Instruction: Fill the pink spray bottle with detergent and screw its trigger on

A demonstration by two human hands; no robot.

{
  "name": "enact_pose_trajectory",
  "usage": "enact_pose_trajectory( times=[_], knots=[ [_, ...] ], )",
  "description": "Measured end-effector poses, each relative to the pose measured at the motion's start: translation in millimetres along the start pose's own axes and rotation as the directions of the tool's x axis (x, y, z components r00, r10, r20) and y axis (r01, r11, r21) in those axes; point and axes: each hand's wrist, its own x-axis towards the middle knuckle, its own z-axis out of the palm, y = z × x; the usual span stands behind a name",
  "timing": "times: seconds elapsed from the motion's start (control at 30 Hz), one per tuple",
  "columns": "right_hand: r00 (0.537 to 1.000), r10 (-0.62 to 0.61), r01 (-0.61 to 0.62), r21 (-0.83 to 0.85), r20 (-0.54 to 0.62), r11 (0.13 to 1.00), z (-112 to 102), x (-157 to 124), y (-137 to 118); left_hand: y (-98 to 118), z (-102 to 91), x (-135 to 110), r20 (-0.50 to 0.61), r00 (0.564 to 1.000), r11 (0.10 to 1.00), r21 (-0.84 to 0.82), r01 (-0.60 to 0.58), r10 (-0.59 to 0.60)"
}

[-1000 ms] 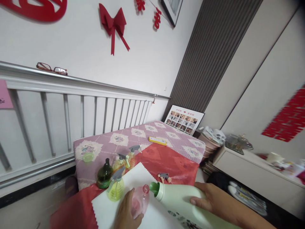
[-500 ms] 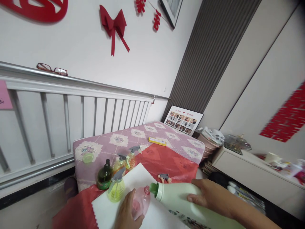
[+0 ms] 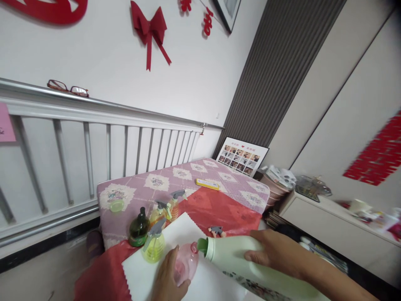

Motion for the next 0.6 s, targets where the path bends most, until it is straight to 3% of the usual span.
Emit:
enact_pose_trajectory(
  times=[0.6],
  knots=[
    [1.000,-0.006,0.006,-0.026,0.005,1.000,-4.1,0.2,-1.0,7.3,-5.3,-2.0,0.007,1.000,1.000,0.010,0.010,-0.010]
  ],
)
